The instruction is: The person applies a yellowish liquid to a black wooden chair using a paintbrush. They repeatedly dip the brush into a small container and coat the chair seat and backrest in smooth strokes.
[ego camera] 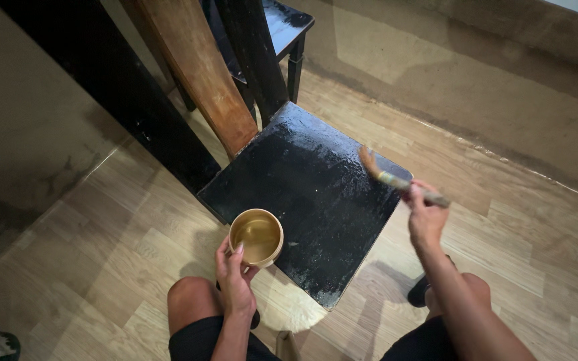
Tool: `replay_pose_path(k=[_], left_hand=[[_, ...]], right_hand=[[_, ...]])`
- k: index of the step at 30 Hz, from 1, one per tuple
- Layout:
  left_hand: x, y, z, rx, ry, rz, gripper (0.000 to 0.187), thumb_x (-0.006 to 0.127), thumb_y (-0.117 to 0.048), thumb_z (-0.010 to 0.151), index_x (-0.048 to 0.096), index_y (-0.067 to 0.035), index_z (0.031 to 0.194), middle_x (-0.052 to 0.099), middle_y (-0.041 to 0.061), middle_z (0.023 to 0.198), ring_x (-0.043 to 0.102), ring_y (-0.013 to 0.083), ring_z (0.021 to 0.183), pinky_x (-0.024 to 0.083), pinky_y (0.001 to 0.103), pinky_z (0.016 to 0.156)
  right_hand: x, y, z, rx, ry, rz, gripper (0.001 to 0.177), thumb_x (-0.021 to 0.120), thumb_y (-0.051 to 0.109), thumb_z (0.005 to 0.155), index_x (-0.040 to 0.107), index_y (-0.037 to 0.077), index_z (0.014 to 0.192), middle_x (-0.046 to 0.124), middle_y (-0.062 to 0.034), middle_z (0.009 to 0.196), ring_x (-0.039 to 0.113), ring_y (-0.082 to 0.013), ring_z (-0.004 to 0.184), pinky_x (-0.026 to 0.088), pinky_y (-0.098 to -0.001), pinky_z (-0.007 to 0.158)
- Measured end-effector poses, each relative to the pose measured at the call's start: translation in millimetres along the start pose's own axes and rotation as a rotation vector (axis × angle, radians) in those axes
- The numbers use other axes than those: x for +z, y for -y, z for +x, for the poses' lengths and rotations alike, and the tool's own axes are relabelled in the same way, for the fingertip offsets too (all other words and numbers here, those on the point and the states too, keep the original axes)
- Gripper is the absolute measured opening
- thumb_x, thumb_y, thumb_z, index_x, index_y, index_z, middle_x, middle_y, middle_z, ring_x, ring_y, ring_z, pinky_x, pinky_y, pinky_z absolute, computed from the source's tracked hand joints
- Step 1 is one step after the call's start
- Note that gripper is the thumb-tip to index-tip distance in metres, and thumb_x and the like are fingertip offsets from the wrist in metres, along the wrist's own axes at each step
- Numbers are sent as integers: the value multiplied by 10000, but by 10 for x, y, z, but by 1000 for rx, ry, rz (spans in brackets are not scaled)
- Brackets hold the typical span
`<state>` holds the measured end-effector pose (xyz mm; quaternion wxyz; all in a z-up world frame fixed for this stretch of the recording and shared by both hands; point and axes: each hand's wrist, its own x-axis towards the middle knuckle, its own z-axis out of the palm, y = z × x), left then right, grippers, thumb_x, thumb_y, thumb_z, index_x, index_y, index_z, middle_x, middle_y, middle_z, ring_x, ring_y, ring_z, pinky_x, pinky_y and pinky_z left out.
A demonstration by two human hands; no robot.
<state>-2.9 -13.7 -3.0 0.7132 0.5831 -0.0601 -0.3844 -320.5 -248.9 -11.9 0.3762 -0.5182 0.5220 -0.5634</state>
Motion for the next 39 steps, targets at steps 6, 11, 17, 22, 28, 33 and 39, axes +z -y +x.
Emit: replay_pose_path(k=[6, 11, 17, 22, 28, 33, 39], left_hand=[[3, 13, -2, -6, 23, -48, 569, 588, -303, 903, 477, -97, 1421, 601, 176, 1233, 673, 260, 1088, 661, 395, 789], [-4, -7, -12, -19, 23, -29, 566, 580, -295, 908, 470, -105, 1430, 608, 169, 1259, 675, 255, 1096, 646, 375, 782], [4, 38, 26, -33, 3, -48, 545, 601, -294, 910, 500, -117, 1416, 607, 133, 1243, 657, 206, 1048, 618, 357, 740], [-15, 97, 54, -11, 17, -52, 520, 611, -293, 932, 522, -126, 1417, 613, 79, 1237, 616, 149, 997, 576, 304, 717], [1, 39, 35, -26, 10, -37, 513, 608, -300, 934, 521, -137, 1413, 611, 82, 1219, 621, 150, 999, 578, 311, 726], [6, 31, 56, -51, -8, -70, 522, 624, -320, 918, 525, -144, 1399, 613, 79, 1212, 623, 148, 1011, 577, 300, 731], [-18, 70, 78, -33, -4, -108, 539, 658, -316, 912, 535, -134, 1404, 603, 93, 1203, 590, 148, 985, 537, 298, 713]], right_hand=[[-8, 97, -118, 1, 59, 33, 215, 638, 129, 1046, 692, -30, 1182, 723, -114, 1048, 723, -177, 938, 627, -320, 875], [-66, 84, 42, -46, -42, 131, 223, 641, 127, 1058, 672, -24, 1219, 714, -116, 1059, 732, -183, 957, 631, -326, 881], [-33, -5, -5, 54, 120, 61, 224, 648, 100, 1050, 695, -43, 1215, 721, -147, 1038, 691, -216, 925, 608, -346, 854], [19, 48, 151, -2, 17, 229, 238, 635, 146, 1044, 650, -17, 1217, 700, -147, 1104, 736, -238, 1038, 641, -360, 955], [126, -124, 253, 45, 29, 118, 264, 606, 203, 1069, 674, 9, 1234, 696, -98, 1074, 683, -143, 941, 612, -297, 880], [203, -45, -138, -8, 211, -84, 251, 624, 186, 1077, 730, 19, 1231, 691, -78, 911, 596, -125, 798, 480, -242, 692], [215, 180, -81, 5, 134, 110, 245, 599, 167, 1063, 681, 6, 1229, 717, -102, 1059, 710, -158, 943, 593, -285, 841]])
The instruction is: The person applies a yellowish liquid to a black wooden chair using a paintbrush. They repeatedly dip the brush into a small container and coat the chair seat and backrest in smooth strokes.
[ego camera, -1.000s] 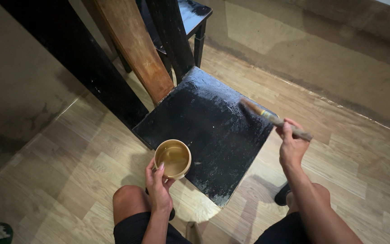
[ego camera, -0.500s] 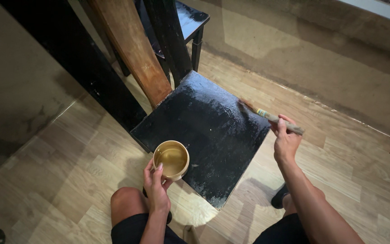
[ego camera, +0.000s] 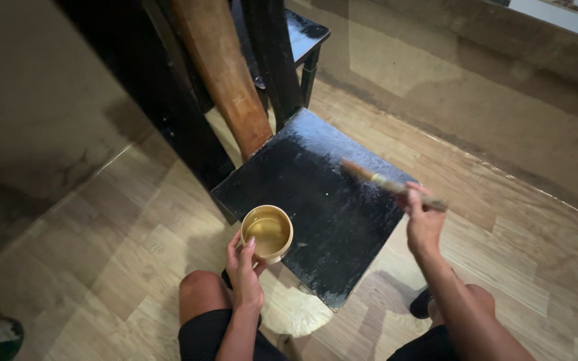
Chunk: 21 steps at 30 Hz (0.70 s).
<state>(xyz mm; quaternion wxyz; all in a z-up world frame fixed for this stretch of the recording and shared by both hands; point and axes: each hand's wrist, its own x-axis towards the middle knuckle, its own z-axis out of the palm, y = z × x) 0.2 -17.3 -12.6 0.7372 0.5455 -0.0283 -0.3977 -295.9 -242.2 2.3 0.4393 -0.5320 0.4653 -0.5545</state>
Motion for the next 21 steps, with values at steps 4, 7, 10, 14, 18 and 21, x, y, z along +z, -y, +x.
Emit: replay_pose_path(k=[4, 7, 10, 14, 18, 21], left_hand=[[-1, -50, -20, -13, -4, 25, 543, 650, -332, 901, 530, -130, 1390, 605, 87, 1224, 610, 157, 1003, 575, 303, 735], [3, -70, -39, -10, 4, 18, 563, 654, -343, 896, 528, -125, 1399, 603, 105, 1238, 609, 179, 1018, 573, 311, 746], [9, -90, -35, -13, 1, 24, 578, 647, -357, 888, 516, -131, 1403, 601, 112, 1272, 629, 198, 1079, 588, 330, 782], [11, -97, -38, -28, -8, 39, 594, 649, -364, 883, 510, -138, 1414, 594, 124, 1305, 619, 222, 1140, 587, 347, 816], [-8, -79, -31, -36, -11, 61, 596, 652, -377, 883, 516, -139, 1412, 607, 132, 1342, 620, 235, 1176, 580, 339, 831], [-34, -48, -7, -46, 1, 8, 595, 662, -367, 878, 507, -149, 1409, 598, 112, 1333, 629, 226, 1137, 579, 333, 820]], right_hand=[[-80, -92, 160, -11, -126, 104, 256, 588, 172, 1069, 641, 24, 1271, 700, -134, 1143, 735, -196, 1036, 609, -331, 918], [-71, -188, 179, 43, -133, 14, 243, 602, 168, 1063, 670, 26, 1248, 704, -115, 1121, 708, -183, 986, 605, -328, 901], [-9, -176, -39, 55, -64, -311, 258, 617, 151, 1109, 734, 13, 1293, 686, -202, 993, 619, -239, 886, 558, -400, 762], [87, -56, -222, 33, 43, -165, 247, 597, 157, 1051, 717, 20, 1218, 727, -123, 1064, 696, -192, 970, 596, -341, 894], [0, 40, -88, -2, -25, -94, 240, 592, 153, 1059, 698, 19, 1228, 730, -129, 1096, 713, -217, 986, 613, -348, 906], [-128, -6, 106, 13, -112, 59, 232, 583, 155, 1057, 666, 42, 1240, 725, -104, 1125, 727, -217, 1043, 611, -342, 911]])
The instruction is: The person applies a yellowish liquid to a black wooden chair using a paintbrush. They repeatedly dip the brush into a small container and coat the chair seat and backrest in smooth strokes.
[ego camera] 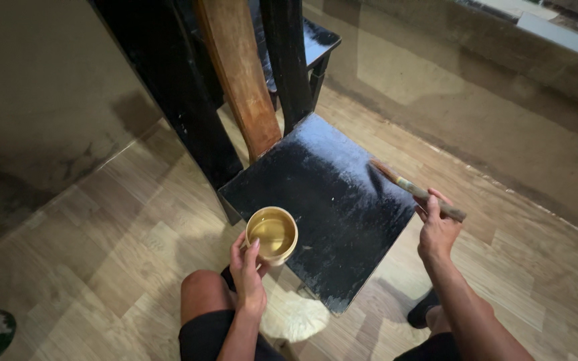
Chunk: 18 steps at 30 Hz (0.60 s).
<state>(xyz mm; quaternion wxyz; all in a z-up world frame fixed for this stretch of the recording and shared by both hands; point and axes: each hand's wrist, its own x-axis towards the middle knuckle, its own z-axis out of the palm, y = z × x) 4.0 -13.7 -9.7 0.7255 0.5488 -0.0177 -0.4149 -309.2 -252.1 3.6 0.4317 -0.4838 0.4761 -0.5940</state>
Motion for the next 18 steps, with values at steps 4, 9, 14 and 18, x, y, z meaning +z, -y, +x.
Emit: replay_pose_path(k=[4, 9, 14, 18], left_hand=[[28, 37, 38, 6, 1, -29, 585, 668, -346, 879, 528, -131, 1405, 624, 123, 1277, 637, 214, 1051, 554, 325, 765], [49, 15, 38, 5, -24, -11, 570, 665, -338, 883, 538, -128, 1398, 634, 105, 1258, 638, 201, 1032, 543, 319, 747], [54, -3, 24, -29, -59, 43, 562, 649, -337, 888, 534, -151, 1405, 627, 101, 1228, 624, 182, 1049, 558, 325, 763], [31, 13, 32, -14, -49, 9, 547, 643, -321, 904, 541, -133, 1408, 612, 110, 1221, 597, 189, 1023, 557, 331, 746]], right_hand=[[25, -184, 123, 2, -49, -13, 230, 608, 162, 1044, 676, 38, 1225, 709, -75, 1124, 715, -188, 1018, 605, -336, 882], [154, -168, -246, 32, 100, -216, 255, 615, 178, 1040, 721, 52, 1236, 727, -98, 1049, 671, -158, 921, 571, -300, 852], [133, -10, -429, 70, 269, -337, 270, 630, 181, 1048, 767, 52, 1241, 740, -155, 998, 639, -208, 879, 534, -341, 788], [105, 111, -216, 55, 119, -137, 247, 621, 167, 1026, 722, 33, 1207, 749, -138, 1099, 712, -243, 1001, 606, -354, 891]])
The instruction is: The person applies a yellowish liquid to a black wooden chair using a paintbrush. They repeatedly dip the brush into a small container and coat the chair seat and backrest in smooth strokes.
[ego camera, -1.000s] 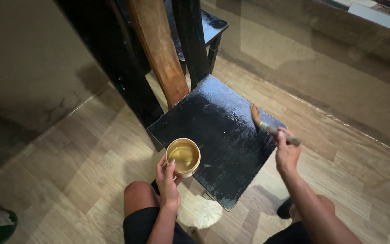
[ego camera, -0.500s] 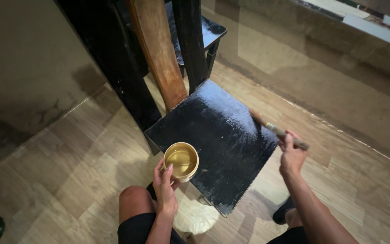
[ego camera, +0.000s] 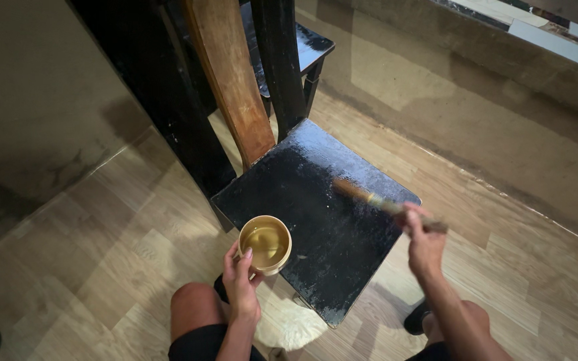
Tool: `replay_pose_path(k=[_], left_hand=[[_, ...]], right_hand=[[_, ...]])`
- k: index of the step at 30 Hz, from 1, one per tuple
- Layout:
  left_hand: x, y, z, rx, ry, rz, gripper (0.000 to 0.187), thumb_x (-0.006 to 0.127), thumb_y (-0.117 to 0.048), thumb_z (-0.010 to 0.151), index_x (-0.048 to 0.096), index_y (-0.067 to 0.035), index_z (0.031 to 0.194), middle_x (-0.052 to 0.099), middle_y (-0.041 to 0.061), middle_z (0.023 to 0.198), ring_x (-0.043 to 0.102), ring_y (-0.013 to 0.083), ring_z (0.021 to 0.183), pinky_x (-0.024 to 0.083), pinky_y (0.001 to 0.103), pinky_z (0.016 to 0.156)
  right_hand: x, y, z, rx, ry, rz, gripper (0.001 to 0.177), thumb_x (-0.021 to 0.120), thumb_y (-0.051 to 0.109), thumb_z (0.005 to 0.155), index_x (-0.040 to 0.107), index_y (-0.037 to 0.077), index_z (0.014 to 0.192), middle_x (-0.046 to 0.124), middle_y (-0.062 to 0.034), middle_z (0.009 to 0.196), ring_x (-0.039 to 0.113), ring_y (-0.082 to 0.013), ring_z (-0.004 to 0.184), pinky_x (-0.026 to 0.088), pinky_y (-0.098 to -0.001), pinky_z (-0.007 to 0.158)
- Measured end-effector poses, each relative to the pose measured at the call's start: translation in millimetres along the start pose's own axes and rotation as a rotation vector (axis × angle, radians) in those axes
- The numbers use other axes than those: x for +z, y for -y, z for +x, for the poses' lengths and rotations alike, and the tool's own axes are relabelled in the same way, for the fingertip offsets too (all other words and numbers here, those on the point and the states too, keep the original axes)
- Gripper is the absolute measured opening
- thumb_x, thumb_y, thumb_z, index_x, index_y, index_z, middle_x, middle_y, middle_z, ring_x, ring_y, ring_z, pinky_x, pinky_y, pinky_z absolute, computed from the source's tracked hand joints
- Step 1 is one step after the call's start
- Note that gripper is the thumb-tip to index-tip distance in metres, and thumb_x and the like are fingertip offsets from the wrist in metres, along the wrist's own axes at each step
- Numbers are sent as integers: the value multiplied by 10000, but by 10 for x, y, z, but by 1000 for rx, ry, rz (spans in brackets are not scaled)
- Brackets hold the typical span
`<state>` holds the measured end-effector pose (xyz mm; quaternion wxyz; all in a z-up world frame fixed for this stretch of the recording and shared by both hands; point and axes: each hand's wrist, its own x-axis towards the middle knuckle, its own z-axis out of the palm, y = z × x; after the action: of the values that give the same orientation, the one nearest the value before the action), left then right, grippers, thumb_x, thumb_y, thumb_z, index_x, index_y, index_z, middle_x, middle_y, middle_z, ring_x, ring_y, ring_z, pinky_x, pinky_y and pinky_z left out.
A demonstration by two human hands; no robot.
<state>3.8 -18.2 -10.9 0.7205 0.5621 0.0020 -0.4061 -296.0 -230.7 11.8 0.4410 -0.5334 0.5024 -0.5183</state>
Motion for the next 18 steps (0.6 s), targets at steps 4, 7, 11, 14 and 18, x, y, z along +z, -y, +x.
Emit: replay_pose_path(k=[4, 7, 11, 14, 18], left_hand=[[4, 5, 25, 6, 13, 0, 554, 622, -306, 899, 506, -122, 1409, 607, 125, 1257, 635, 211, 1066, 595, 364, 758], [19, -6, 31, 13, 23, 4, 571, 608, -305, 901, 477, -114, 1424, 584, 153, 1281, 640, 236, 1110, 628, 410, 801], [18, -12, 29, 24, 28, -5, 586, 605, -308, 907, 467, -98, 1437, 558, 168, 1321, 615, 257, 1170, 624, 440, 842], [12, -27, 25, 7, 10, 8, 602, 604, -314, 902, 455, -110, 1449, 551, 175, 1326, 619, 281, 1188, 629, 465, 847], [8, -37, 34, 14, 21, -21, 621, 610, -314, 890, 449, -112, 1455, 540, 176, 1352, 608, 296, 1216, 618, 483, 874]], right_hand=[[-16, 35, 320, -19, -98, 172, 251, 589, 175, 1031, 672, 56, 1236, 716, -104, 1164, 700, -264, 1130, 592, -345, 927], [56, -75, 496, 8, -122, 161, 234, 605, 179, 1025, 675, 71, 1220, 727, -75, 1125, 712, -218, 1076, 591, -325, 888], [174, -194, 403, -29, -28, -133, 252, 626, 184, 1060, 744, 49, 1238, 740, -119, 1027, 628, -203, 881, 510, -295, 761], [223, -144, 108, -60, 88, -243, 267, 610, 203, 1043, 746, 62, 1225, 744, -118, 977, 652, -176, 869, 534, -277, 774], [227, -7, -61, -84, 193, -207, 273, 592, 200, 1030, 744, 46, 1197, 780, -109, 1002, 706, -170, 912, 549, -292, 802]])
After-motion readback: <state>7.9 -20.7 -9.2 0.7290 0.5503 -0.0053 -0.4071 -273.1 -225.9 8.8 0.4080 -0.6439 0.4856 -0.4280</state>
